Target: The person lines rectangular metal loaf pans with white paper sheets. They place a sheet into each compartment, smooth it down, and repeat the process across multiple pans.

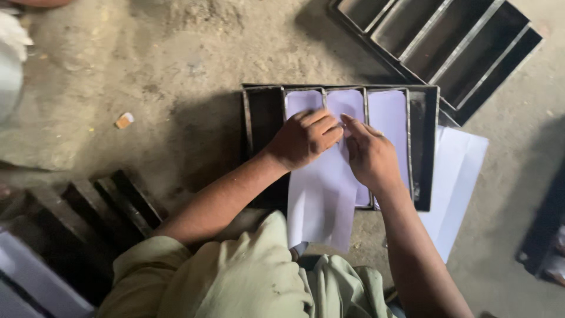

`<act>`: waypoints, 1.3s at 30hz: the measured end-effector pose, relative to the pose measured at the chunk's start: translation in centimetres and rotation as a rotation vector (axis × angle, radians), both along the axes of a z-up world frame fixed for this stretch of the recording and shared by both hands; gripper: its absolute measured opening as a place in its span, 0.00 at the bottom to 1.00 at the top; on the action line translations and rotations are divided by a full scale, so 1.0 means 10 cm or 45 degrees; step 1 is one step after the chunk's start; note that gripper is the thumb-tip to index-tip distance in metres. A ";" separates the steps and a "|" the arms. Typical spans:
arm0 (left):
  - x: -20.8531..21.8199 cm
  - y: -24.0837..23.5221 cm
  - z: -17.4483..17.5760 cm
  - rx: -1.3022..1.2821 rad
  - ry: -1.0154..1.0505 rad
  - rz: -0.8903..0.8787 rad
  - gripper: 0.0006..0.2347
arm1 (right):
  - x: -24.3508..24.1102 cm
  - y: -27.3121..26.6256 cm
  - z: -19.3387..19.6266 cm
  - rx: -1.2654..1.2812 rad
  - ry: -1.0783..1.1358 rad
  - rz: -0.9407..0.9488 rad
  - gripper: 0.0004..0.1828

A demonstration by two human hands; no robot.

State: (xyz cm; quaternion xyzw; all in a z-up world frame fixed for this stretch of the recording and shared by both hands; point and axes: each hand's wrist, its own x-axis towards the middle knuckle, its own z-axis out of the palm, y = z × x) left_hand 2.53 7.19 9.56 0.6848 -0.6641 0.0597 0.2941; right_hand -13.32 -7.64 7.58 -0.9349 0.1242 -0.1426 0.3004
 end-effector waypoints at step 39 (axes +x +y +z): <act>-0.03 1.71 -0.25 0.663 0.235 0.320 0.23 | -0.47 1.19 0.22 -0.088 0.063 0.453 0.34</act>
